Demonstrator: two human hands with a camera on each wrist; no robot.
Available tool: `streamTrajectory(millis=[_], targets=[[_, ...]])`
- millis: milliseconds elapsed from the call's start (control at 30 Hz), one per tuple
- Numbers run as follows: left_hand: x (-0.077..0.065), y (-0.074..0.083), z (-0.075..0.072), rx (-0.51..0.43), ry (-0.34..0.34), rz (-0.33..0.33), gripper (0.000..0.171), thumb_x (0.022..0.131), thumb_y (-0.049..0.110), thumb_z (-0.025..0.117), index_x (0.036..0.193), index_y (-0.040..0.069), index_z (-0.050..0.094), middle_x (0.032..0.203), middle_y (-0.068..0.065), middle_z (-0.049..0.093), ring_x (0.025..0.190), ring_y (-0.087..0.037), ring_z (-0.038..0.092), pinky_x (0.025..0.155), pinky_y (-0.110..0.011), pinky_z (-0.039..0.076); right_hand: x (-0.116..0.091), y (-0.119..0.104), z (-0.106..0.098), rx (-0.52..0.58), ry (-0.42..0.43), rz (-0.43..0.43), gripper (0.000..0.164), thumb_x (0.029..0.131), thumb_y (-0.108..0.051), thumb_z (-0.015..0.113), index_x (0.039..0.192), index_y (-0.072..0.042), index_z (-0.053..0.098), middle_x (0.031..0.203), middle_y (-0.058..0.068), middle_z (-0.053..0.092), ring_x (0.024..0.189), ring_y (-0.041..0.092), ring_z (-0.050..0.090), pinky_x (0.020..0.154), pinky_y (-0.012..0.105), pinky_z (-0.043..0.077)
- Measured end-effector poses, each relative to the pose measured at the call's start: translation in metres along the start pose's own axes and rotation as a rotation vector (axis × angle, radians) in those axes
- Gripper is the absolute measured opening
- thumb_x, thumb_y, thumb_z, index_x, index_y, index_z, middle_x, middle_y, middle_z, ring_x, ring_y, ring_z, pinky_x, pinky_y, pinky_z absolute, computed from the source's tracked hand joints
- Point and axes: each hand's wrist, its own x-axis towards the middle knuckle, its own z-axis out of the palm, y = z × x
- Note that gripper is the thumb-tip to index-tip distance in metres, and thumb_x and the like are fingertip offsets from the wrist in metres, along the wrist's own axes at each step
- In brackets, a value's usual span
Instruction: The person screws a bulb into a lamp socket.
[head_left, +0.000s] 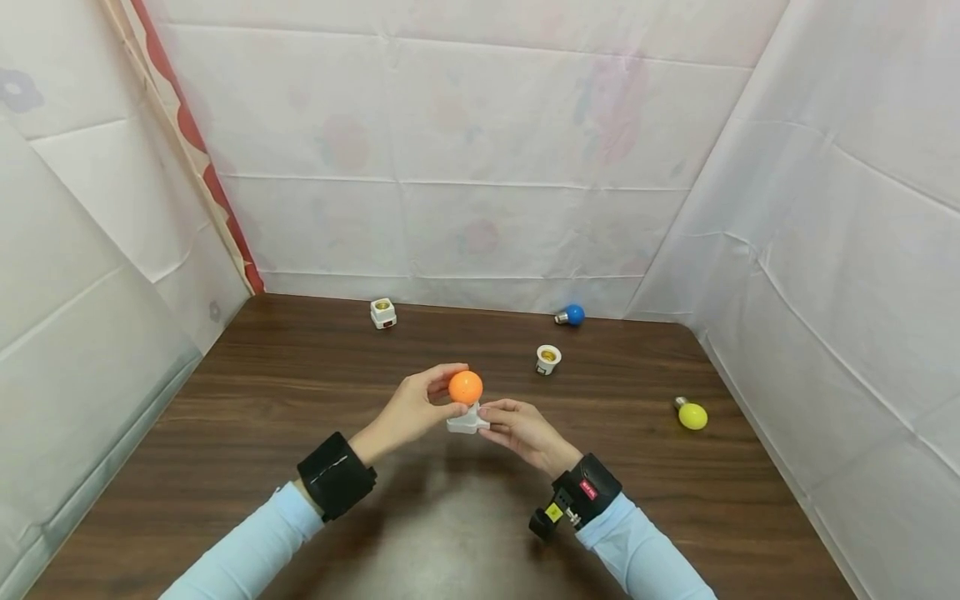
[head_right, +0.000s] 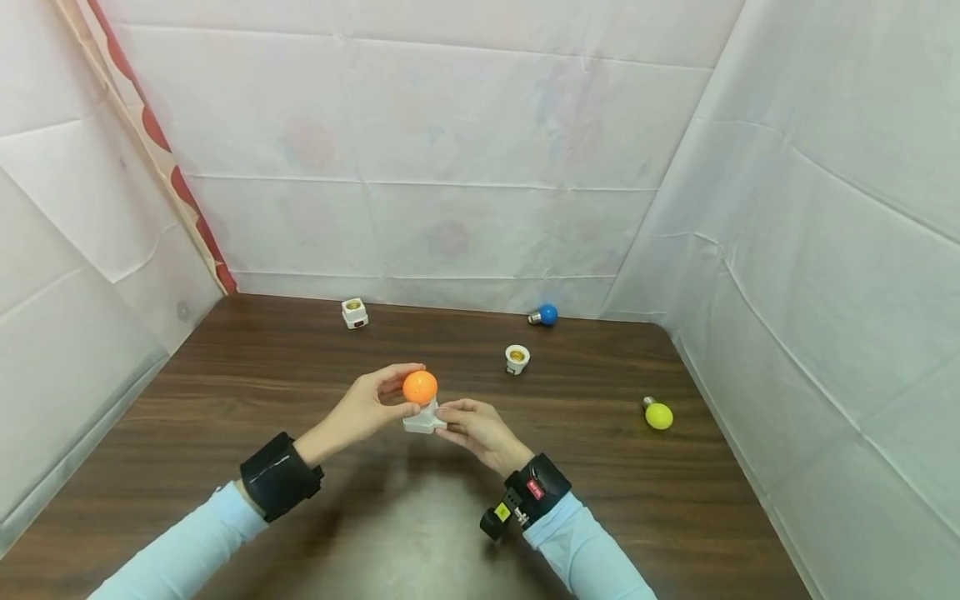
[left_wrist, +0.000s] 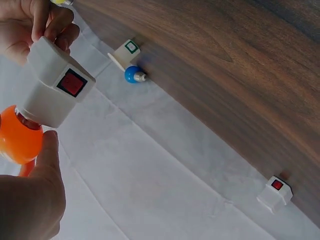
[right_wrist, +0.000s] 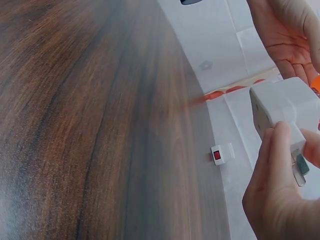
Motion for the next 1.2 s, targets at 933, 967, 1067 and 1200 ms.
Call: streamTrajectory(millis=[933, 967, 1067, 1200], targets=[[0.023, 0.067, -0.003, 0.763, -0.089, 0.021, 0.03, 0.079, 0.025, 0.069, 0.1, 0.004, 0.069, 0.082, -0.003, 0.068, 0.064, -0.013, 0.052, 0.064, -0.028, 0.043, 0.004, 0.007, -0.002, 0.034, -0.004, -0.012, 0.031, 0.088, -0.01, 0.061, 0.113, 0.004, 0.052, 0.104, 0.009, 0.059, 0.088, 0.014, 0.062, 0.09, 0.032, 0.048], [0.024, 0.066, -0.004, 0.754, -0.089, 0.024, 0.03, 0.079, 0.025, 0.069, 0.1, 0.004, 0.069, 0.083, -0.003, 0.068, 0.064, -0.013, 0.053, 0.064, -0.028, 0.044, 0.005, 0.007, -0.002, 0.036, -0.004, -0.01, 0.031, 0.088, -0.01, 0.061, 0.114, 0.005, 0.052, 0.104, 0.009, 0.058, 0.088, 0.014, 0.062, 0.09, 0.033, 0.048], [0.024, 0.064, -0.006, 0.723, -0.094, 0.026, 0.03, 0.08, 0.025, 0.069, 0.101, 0.004, 0.069, 0.085, -0.004, 0.069, 0.067, -0.014, 0.057, 0.065, -0.028, 0.047, 0.004, 0.005, -0.003, 0.038, -0.004, -0.003, 0.031, 0.088, -0.009, 0.06, 0.114, 0.005, 0.051, 0.104, 0.009, 0.058, 0.088, 0.014, 0.062, 0.091, 0.034, 0.047], [0.025, 0.061, -0.01, 0.698, -0.119, 0.024, 0.03, 0.08, 0.025, 0.07, 0.102, 0.004, 0.069, 0.089, -0.004, 0.069, 0.074, -0.014, 0.061, 0.068, -0.027, 0.051, 0.003, 0.004, -0.003, 0.039, -0.007, 0.009, 0.03, 0.087, -0.01, 0.061, 0.112, 0.003, 0.052, 0.103, 0.009, 0.058, 0.087, 0.014, 0.062, 0.09, 0.032, 0.048]])
